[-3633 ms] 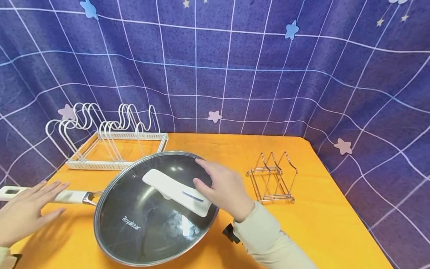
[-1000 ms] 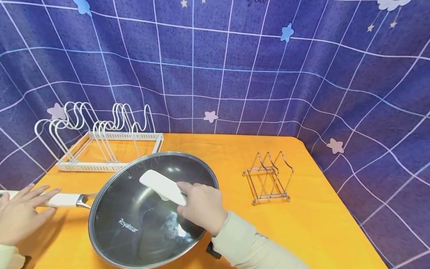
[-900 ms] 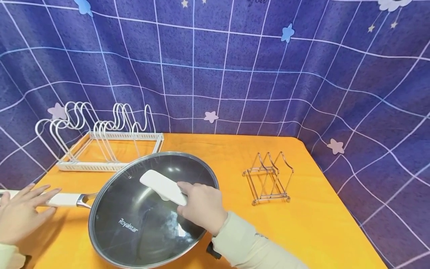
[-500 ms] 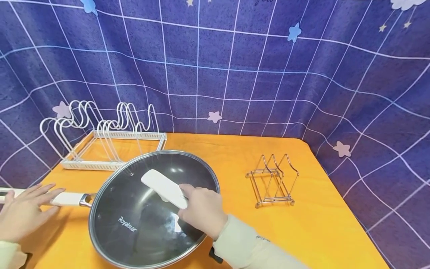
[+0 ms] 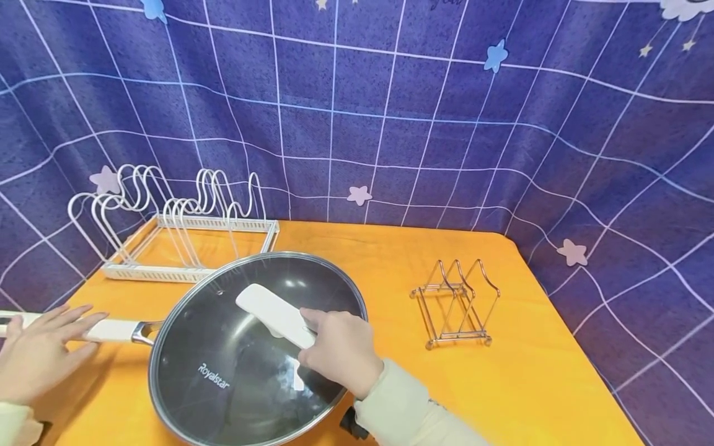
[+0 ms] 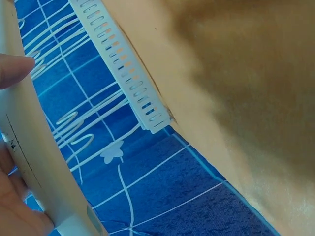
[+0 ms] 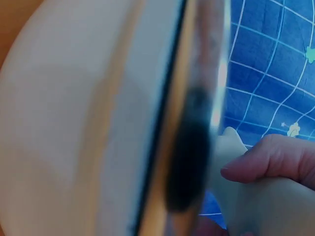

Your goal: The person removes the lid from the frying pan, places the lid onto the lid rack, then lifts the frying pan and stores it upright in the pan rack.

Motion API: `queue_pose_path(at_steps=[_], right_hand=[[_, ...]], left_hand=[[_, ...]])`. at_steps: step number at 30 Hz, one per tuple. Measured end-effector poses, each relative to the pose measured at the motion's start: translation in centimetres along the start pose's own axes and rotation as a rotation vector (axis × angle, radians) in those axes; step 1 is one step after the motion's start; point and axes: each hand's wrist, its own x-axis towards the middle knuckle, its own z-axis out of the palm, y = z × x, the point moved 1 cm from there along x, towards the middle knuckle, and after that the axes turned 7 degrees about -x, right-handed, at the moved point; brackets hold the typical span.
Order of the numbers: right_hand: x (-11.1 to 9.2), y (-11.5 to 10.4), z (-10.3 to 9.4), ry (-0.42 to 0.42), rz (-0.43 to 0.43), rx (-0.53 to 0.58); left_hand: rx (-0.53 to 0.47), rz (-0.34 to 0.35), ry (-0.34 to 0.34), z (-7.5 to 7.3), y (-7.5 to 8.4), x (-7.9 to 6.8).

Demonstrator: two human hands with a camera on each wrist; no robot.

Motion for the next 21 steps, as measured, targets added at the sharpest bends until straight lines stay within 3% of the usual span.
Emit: queue_pose_path(at_steps=[5,15,21], right_hand=[[0.13,0.14,0.04,0.002,0.006,-0.002],[0.09,0.41,-0.03,-0.023,0.069,0.053],[0.19,0.37,-0.04,0.003,0.056,0.055]], left_hand=[[0.012,0.014,-0.020,-0.17,-0.06,-0.08],[0.045,-0.010,-0.133,-0.09,-0.45,-0.27],[0.057,-0.013,-0.139,-0.47,-0.47,-0.25]])
